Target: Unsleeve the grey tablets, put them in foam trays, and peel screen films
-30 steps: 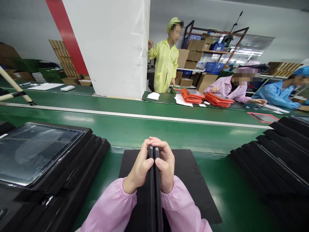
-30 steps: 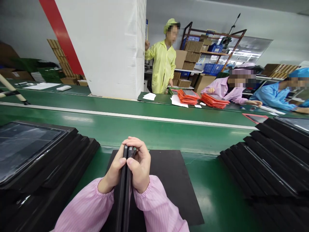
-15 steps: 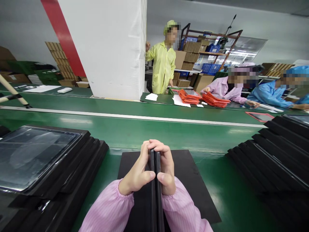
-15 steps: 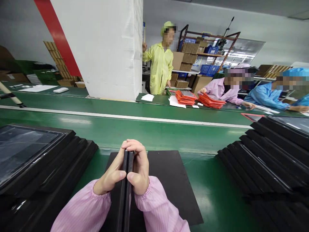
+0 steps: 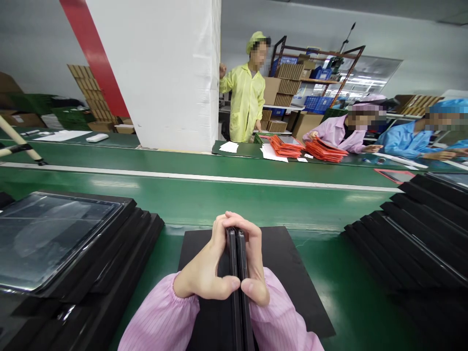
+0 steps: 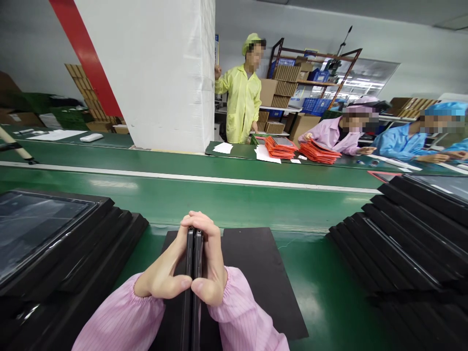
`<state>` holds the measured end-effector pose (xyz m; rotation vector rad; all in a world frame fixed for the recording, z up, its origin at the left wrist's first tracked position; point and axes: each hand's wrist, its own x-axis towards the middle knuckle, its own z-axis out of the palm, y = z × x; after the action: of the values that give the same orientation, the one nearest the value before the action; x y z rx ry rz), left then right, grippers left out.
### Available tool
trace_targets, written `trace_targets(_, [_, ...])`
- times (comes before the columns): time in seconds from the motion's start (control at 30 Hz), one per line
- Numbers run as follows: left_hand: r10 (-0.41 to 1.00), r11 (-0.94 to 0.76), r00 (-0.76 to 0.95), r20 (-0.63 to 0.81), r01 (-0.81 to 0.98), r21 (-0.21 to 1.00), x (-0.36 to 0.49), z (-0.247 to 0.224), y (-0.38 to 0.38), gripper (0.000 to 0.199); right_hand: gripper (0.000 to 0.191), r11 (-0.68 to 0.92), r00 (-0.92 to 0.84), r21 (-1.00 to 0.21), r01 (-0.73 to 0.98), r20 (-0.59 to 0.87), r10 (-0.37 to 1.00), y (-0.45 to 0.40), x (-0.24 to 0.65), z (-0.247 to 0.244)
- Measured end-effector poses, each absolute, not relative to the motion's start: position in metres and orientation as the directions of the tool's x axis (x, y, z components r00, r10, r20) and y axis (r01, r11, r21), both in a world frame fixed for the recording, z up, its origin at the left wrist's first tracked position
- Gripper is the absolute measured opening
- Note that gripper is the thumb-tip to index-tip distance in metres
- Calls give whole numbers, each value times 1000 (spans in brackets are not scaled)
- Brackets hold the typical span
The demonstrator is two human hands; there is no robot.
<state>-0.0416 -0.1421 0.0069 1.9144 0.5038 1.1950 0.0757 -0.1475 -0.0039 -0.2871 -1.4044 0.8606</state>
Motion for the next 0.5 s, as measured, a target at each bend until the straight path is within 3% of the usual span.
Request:
trace_targets(0.37, [686,-584,448,574,-132,801,-34,8,-143,70,54,698,-5,-615,-366,752,659,-150,72,-4])
trace_targets(0.5, [751,-520,383,537,-157,839,-30,5,-145,67,55,617,112,-623,-482,654,748,-145,67,-3])
